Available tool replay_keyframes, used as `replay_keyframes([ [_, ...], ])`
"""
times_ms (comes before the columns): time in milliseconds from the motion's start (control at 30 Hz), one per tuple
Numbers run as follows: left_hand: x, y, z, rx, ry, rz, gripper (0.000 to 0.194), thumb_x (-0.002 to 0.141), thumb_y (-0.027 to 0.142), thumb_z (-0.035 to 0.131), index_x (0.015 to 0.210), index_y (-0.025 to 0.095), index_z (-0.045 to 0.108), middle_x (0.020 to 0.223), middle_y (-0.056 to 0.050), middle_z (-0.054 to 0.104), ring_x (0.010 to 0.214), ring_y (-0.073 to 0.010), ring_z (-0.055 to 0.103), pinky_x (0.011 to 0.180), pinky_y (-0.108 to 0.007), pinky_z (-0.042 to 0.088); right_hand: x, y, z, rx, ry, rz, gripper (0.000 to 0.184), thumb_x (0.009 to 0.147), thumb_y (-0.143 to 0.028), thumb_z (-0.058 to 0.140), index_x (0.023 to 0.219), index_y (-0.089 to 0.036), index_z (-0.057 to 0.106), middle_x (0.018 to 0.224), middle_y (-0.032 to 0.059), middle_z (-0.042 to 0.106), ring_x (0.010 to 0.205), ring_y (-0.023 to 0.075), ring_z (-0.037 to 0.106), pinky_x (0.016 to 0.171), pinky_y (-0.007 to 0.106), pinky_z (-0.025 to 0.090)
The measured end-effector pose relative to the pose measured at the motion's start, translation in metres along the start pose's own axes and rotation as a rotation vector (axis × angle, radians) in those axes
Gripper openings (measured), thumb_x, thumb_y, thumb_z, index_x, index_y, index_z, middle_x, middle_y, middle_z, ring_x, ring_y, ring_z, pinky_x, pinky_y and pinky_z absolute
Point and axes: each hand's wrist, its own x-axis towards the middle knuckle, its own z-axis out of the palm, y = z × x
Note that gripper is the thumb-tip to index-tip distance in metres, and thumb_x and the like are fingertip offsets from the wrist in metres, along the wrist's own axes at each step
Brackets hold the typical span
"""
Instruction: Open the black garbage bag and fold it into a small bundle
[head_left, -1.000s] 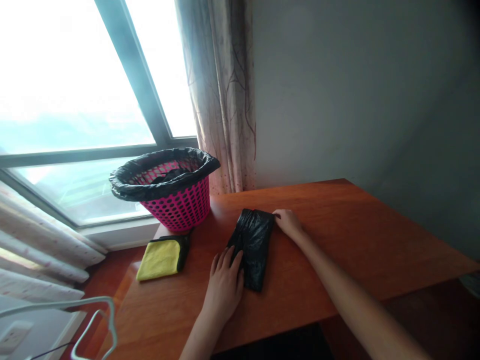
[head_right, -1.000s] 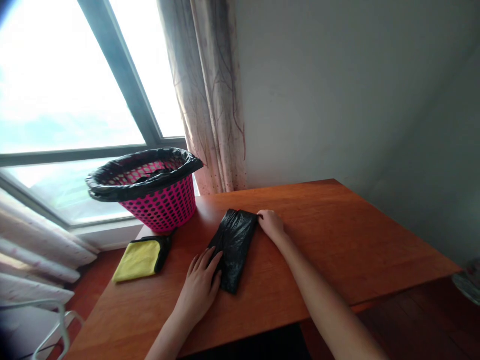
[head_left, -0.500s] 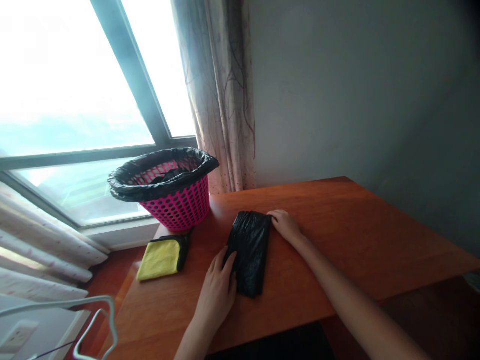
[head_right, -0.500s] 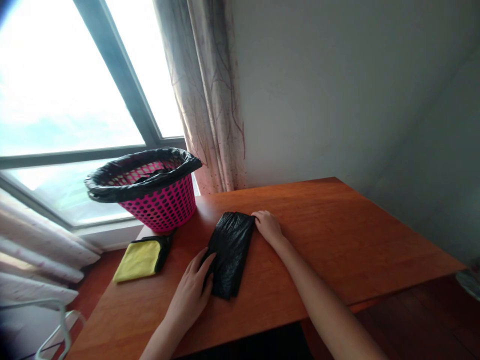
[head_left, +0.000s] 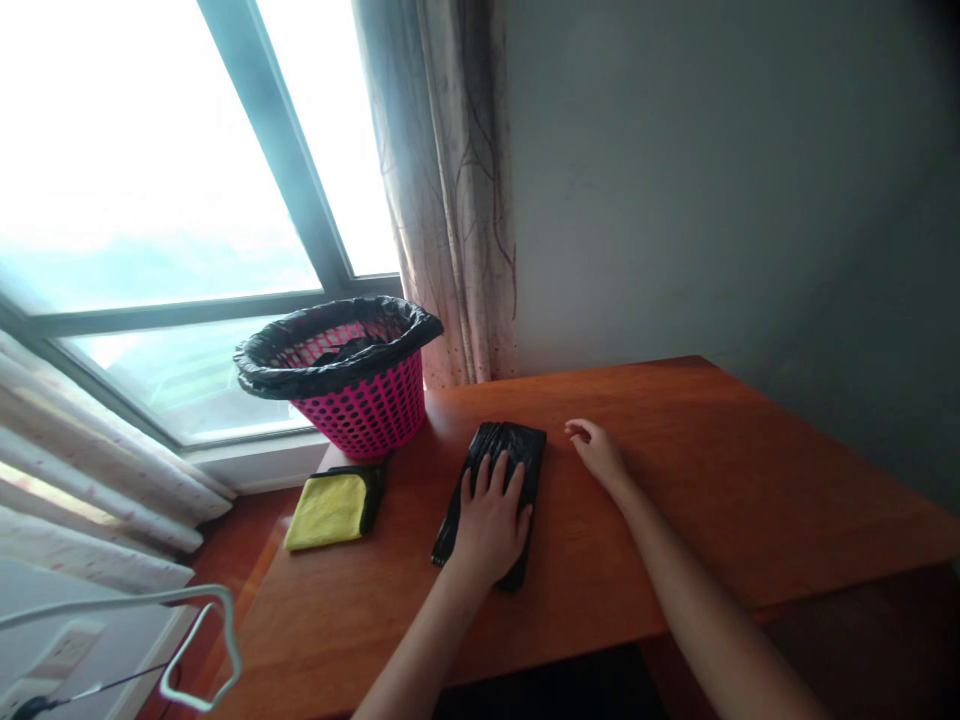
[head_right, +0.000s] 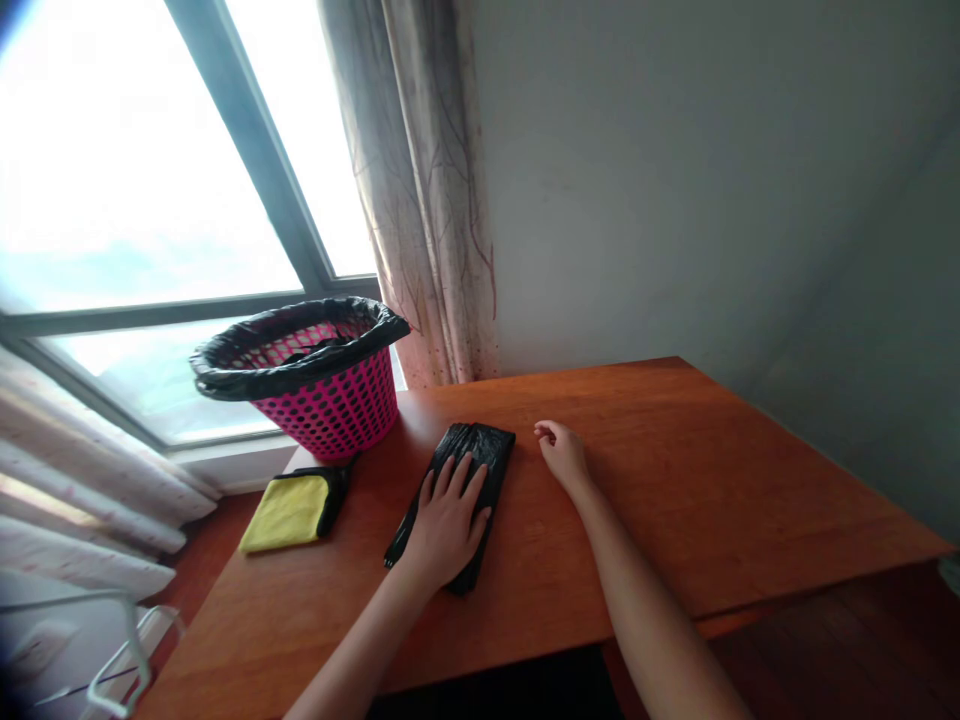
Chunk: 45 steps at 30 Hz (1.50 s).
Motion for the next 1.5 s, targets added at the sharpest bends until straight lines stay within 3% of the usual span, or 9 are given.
replay_keyframes([
  [167,-0.017,-0.007,0.011,0.040,0.040,-0.066,0.054,0.092,0.030,0.050,0.146,0.023,0.047,0.158,-0.012,0.037,0.145,-0.0397,0.031,0.113,-0.066,0.026,-0.002,-0.005,0.000,-0.010,-0.019,-0.011,0.032,0.077,-0.012,0.048,0.099,-0.019,0.070,0.099,0.0084,0.075,0.092,0.0205,0.071,0.084,0.034,0.056],
  [400,-0.065,-0.047,-0.010,0.118,0.099,-0.163,0.049,0.091,0.031,0.051,0.139,0.022,0.056,0.152,-0.015,0.046,0.140,-0.0407,0.039,0.111,-0.066,0.029,-0.003,-0.010,-0.002,-0.025,-0.048,-0.030,0.032,0.077,-0.010,0.049,0.097,-0.019,0.071,0.100,0.0082,0.075,0.094,0.0207,0.069,0.088,0.036,0.053],
  [567,-0.073,-0.069,-0.020,0.207,0.080,-0.247,0.048,0.092,0.031,0.048,0.138,0.020,0.057,0.151,-0.015,0.048,0.139,-0.0413,0.039,0.108,-0.067,0.030,-0.004,-0.014,-0.002,-0.016,-0.041,-0.036,0.031,0.075,-0.009,0.049,0.094,-0.019,0.071,0.100,0.0081,0.074,0.094,0.0209,0.067,0.091,0.036,0.052],
  [700,-0.056,-0.048,-0.039,0.171,0.147,-0.232,0.047,0.091,0.027,0.050,0.136,0.017,0.057,0.150,-0.017,0.048,0.139,-0.0416,0.037,0.110,-0.067,0.026,-0.004,-0.018,-0.002,0.017,-0.045,-0.031,0.029,0.075,-0.010,0.049,0.092,-0.019,0.071,0.099,0.0076,0.073,0.094,0.0208,0.067,0.091,0.036,0.051],
  [800,-0.030,-0.007,-0.044,-0.067,0.150,-0.092,0.043,0.091,0.023,0.048,0.133,0.020,0.056,0.145,-0.013,0.052,0.135,-0.0325,0.045,0.108,-0.050,0.038,-0.003,-0.022,-0.002,0.071,-0.064,-0.021,0.026,0.077,-0.015,0.051,0.093,-0.020,0.072,0.100,0.0075,0.073,0.097,0.0213,0.067,0.094,0.038,0.050],
  [900,0.002,0.033,-0.025,-0.408,-0.011,0.021,0.026,0.093,0.021,0.044,0.105,0.022,0.067,0.107,-0.009,0.069,0.100,-0.0238,0.064,0.087,-0.034,0.048,-0.004,-0.027,0.000,0.161,-0.106,-0.009,0.025,0.081,-0.023,0.052,0.097,-0.019,0.071,0.103,0.0097,0.074,0.098,0.0227,0.068,0.094,0.039,0.051],
  [1033,0.045,0.054,0.022,-0.588,-0.077,0.001,0.019,0.084,0.013,0.051,0.073,0.018,0.067,0.076,-0.006,0.069,0.072,-0.0198,0.064,0.067,-0.027,0.045,-0.008,-0.040,0.003,0.304,-0.242,-0.005,0.034,0.089,-0.039,0.047,0.100,-0.017,0.070,0.100,0.0117,0.075,0.092,0.0230,0.070,0.082,0.037,0.057],
  [1200,0.067,0.041,0.055,-0.713,-0.008,-0.076,0.031,0.092,0.014,0.039,0.087,0.014,0.069,0.076,-0.004,0.070,0.069,-0.0161,0.065,0.064,-0.024,0.046,-0.020,-0.058,0.005,0.390,-0.442,-0.031,0.042,0.088,-0.052,0.052,0.088,-0.017,0.074,0.090,0.0085,0.075,0.086,0.0226,0.069,0.079,0.034,0.055],
  [1500,0.059,0.040,0.062,-0.718,0.026,-0.058,0.022,0.087,0.015,0.050,0.090,0.015,0.072,0.085,-0.007,0.073,0.080,-0.0210,0.068,0.072,-0.029,0.049,-0.025,-0.067,0.006,0.425,-0.543,-0.041,0.045,0.087,-0.058,0.054,0.074,-0.018,0.071,0.077,0.0052,0.072,0.077,0.0212,0.066,0.076,0.032,0.051],
])
